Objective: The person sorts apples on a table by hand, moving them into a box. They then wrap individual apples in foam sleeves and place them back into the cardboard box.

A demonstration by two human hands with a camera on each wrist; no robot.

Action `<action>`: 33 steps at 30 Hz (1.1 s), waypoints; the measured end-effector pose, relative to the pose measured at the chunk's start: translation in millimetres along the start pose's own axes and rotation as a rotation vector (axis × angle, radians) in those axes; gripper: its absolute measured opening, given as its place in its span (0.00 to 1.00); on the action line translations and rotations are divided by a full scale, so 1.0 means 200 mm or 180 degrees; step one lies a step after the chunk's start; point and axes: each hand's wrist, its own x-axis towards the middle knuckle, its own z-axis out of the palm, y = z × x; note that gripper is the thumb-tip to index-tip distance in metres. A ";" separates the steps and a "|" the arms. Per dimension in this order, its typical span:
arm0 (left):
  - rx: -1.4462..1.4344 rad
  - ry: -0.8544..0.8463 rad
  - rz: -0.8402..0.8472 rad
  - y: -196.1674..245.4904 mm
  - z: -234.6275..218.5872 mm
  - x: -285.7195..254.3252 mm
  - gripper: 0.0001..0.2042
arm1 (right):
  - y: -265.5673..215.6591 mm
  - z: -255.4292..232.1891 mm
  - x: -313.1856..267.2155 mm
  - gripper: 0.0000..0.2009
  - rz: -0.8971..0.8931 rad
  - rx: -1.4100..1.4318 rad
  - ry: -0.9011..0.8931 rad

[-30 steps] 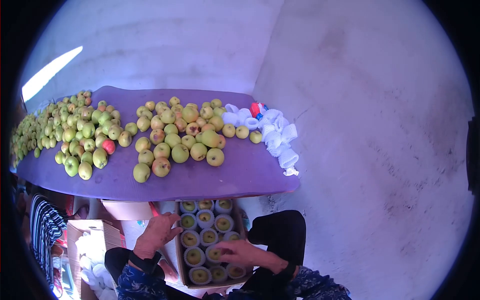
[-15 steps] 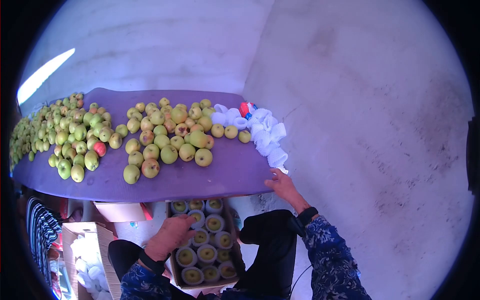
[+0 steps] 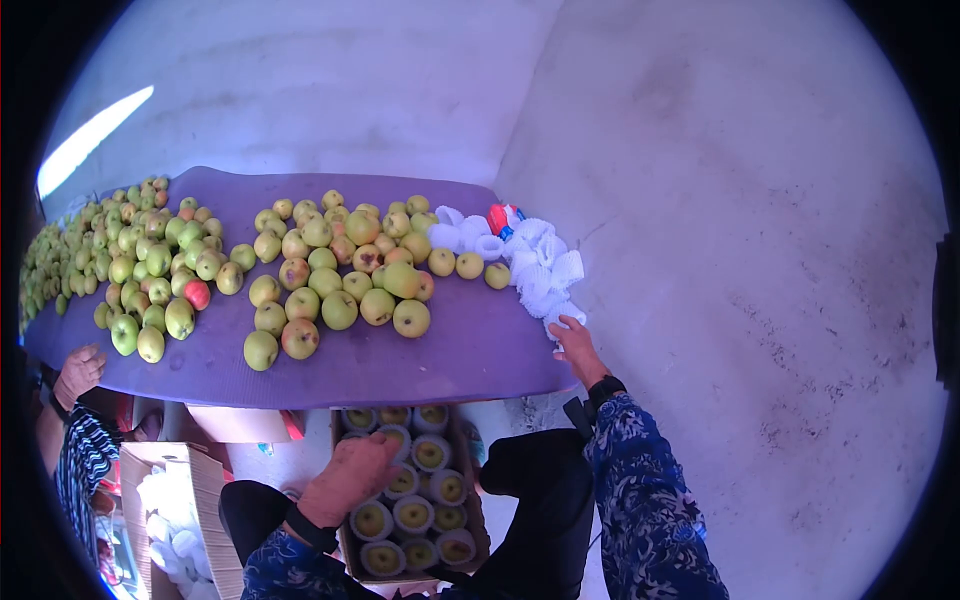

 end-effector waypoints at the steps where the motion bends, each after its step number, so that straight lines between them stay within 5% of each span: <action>1: -0.0004 0.0003 0.0016 0.00 0.00 0.00 0.17 | 0.02 0.00 0.02 0.31 -0.0029 0.0019 0.0017; 6: -0.0019 0.0194 0.0112 -0.01 0.01 0.00 0.16 | 0.05 -0.02 0.05 0.27 -0.0219 0.0051 0.0069; 9: -0.0192 0.0444 0.0242 0.01 -0.03 0.00 0.15 | 0.03 0.04 -0.05 0.22 -0.1191 -0.1067 0.0303; 12: -0.0703 0.0939 0.0327 0.03 -0.06 0.00 0.15 | -0.15 0.23 -0.42 0.19 -0.3001 -0.2043 0.0416; 18: -0.2909 0.2054 -0.0545 0.07 -0.06 0.03 0.26 | -0.34 0.61 -0.93 0.17 -0.3894 -0.2648 -0.0761; 22: -0.2502 0.2167 -0.0908 0.01 -0.07 0.02 0.30 | -0.33 0.77 -1.01 0.14 -0.4913 -0.2842 -0.0833; 27: -0.2518 0.1780 -0.1234 -0.08 -0.06 0.00 0.30 | -0.31 0.86 -1.06 0.16 -0.4994 -0.2701 -0.1212; 33: -0.2007 0.2527 -0.0865 -0.13 -0.03 0.00 0.25 | -0.32 0.90 -1.11 0.17 -0.5009 -0.2594 -0.1329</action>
